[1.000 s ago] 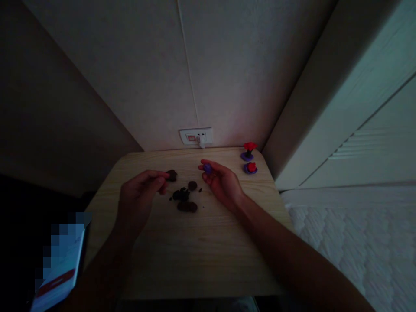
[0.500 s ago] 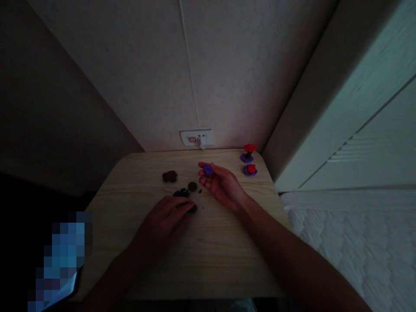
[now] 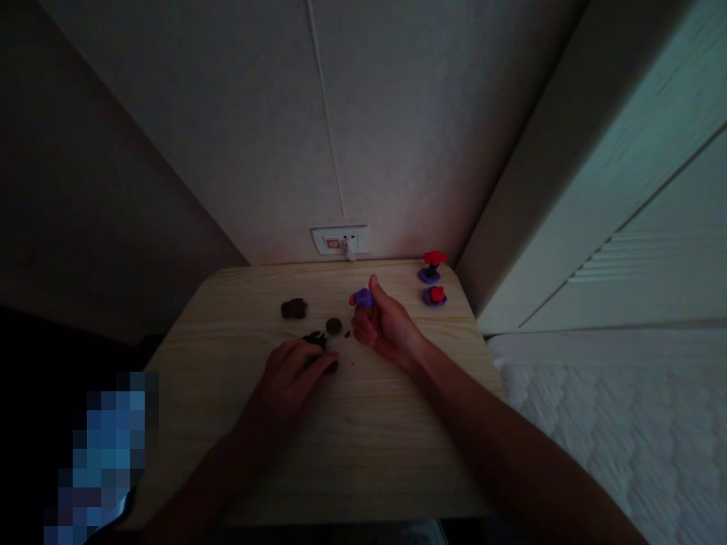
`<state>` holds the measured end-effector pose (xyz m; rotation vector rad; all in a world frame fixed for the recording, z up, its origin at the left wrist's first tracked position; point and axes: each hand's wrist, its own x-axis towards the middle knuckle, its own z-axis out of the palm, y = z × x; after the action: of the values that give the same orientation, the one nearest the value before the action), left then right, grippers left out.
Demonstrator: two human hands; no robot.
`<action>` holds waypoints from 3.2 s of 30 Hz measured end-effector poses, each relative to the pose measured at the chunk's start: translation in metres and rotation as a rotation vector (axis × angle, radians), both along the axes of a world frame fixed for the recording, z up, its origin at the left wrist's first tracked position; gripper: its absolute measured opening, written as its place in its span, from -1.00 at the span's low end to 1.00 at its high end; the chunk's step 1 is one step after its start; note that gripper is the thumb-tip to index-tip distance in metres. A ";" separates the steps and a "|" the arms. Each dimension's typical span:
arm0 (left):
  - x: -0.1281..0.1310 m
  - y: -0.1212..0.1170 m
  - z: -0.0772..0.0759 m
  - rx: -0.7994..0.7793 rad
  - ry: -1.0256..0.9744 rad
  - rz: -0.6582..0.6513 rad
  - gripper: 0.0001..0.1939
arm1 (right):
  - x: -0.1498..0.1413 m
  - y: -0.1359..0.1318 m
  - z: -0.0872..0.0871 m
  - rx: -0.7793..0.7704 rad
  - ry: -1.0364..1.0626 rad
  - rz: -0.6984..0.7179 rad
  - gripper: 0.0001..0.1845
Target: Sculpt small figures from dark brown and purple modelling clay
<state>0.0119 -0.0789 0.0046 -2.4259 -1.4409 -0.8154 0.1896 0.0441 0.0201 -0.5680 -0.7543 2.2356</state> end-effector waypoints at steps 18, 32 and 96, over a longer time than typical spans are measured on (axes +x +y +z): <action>0.005 -0.010 0.009 -0.127 -0.319 -0.032 -0.70 | 0.001 -0.002 -0.005 -0.046 -0.100 -0.036 -0.58; 0.010 -0.012 0.003 -0.223 -0.441 -0.025 -0.73 | -0.015 -0.013 0.001 -0.065 -0.316 -0.219 -0.45; 0.019 -0.015 -0.006 -0.337 -0.429 -0.018 -0.76 | -0.010 -0.004 -0.013 0.097 -0.306 -0.242 -0.69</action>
<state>0.0314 -0.0935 -0.0012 -2.6146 -1.8394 -1.2467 0.1791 0.0398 0.0069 -0.9154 -0.8898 1.9021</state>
